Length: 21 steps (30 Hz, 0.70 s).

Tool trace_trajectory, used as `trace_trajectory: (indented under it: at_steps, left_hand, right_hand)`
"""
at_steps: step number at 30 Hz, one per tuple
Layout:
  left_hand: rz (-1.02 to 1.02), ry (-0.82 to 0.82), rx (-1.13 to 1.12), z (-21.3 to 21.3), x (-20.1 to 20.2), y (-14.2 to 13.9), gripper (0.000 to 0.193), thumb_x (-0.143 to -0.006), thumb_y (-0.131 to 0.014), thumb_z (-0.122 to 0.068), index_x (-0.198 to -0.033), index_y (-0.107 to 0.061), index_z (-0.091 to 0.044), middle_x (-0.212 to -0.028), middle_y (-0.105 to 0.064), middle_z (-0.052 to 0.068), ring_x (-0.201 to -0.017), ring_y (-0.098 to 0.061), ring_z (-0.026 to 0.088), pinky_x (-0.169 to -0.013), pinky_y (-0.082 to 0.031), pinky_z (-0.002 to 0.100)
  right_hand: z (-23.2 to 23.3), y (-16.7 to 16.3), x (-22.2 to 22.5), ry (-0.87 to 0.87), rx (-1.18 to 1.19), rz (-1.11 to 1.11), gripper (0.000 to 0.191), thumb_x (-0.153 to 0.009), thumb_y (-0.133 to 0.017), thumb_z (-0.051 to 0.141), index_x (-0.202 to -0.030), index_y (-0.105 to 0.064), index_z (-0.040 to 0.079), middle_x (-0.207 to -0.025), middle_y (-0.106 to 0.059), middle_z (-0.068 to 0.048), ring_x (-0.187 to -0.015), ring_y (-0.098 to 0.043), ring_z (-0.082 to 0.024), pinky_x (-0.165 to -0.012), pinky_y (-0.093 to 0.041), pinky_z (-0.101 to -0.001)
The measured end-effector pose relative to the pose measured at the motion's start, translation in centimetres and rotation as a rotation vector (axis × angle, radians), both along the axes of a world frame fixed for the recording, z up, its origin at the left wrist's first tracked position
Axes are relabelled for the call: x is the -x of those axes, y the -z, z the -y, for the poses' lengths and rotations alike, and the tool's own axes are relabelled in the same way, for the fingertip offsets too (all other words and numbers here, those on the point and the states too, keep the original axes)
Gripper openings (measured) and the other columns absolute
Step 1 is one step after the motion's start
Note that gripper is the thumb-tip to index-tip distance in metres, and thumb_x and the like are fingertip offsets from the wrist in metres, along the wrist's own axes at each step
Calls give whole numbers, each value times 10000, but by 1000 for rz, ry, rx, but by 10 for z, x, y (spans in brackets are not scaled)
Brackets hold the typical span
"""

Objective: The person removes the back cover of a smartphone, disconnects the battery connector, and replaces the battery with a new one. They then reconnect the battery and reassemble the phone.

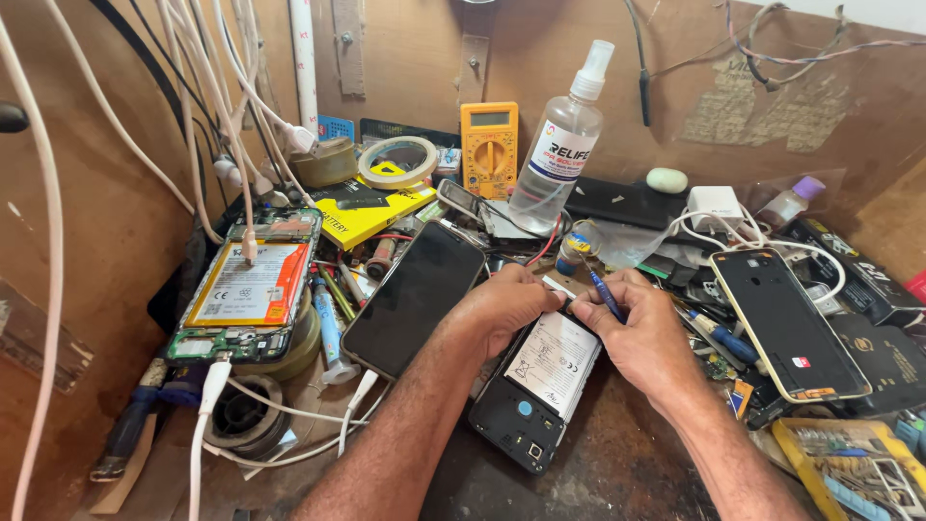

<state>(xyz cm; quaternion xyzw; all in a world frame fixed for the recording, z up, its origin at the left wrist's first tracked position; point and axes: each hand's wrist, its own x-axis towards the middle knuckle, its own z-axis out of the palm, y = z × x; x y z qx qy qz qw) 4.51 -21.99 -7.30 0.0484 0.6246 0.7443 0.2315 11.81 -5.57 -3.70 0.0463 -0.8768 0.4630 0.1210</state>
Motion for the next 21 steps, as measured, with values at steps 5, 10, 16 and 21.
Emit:
trace_trajectory:
  at_steps: [5,10,16,21]
  left_hand:
    - [0,17,-44,0,1,2,234,-894,-686,-86,-1036,-636,92,-891,-709,154,-744,-709,207,-593,-600,378]
    - [-60,41,-137,-1,5,7,232,-865,-671,-96,-1042,-713,48,-870,-742,119,-729,-720,199,-599,-601,369]
    - [-64,95,-125,3,8,10,223,-852,-665,-65,-970,-685,123,-840,-725,176,-674,-713,243,-568,-607,398]
    - [-34,-5,-74,2,4,3,281,-843,-684,-46,-1050,-591,120,-875,-712,174,-707,-722,224,-592,-623,405]
  right_hand:
    - [0,1,0,-27,-3,-45,129,-881,-740,112,-859,-744,-15,-951,-636,-32,-896,-607,-134,-818,-488,-296]
    - [-2,4,5,2,-34,-80,157,-880,-768,134,-898,-689,0,-899,-683,-39,-866,-615,-132,-806,-497,-296]
    - [-1,7,0,-16,-129,-129,159,-890,-769,141,-919,-710,-4,-916,-667,-72,-868,-613,-165,-793,-490,-334]
    - [0,-2,-6,-51,-189,-168,167,-893,-772,154,-920,-740,-7,-917,-659,-83,-867,-617,-179,-785,-482,-344]
